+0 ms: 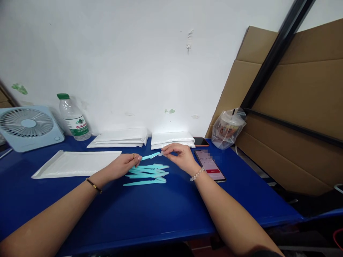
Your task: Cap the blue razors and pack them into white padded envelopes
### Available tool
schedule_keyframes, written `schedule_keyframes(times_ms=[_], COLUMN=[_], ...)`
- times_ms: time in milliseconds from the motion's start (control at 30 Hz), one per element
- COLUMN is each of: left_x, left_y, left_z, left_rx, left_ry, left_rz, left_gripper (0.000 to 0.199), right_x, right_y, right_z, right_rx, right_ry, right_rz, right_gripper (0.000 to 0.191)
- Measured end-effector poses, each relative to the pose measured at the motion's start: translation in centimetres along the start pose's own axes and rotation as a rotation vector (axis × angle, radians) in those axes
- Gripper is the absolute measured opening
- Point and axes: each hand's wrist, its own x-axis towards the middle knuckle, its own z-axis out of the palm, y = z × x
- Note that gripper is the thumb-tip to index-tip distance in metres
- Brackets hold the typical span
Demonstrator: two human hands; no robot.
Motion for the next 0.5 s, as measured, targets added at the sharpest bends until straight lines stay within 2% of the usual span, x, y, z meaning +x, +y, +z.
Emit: schedule_keyframes(times_ms=[500], left_x=[-0.1], left_y=[0.2], left_z=[0.5], left_rx=[0.053], left_ry=[-0.046], left_rz=[0.018], left_gripper=[0.048], right_x=[-0.4], right_y=[-0.6], right_z=[1.7], right_rx=[-0.05], right_ry=[-0.098], right_rz=[-0.006], right_gripper=[0.011])
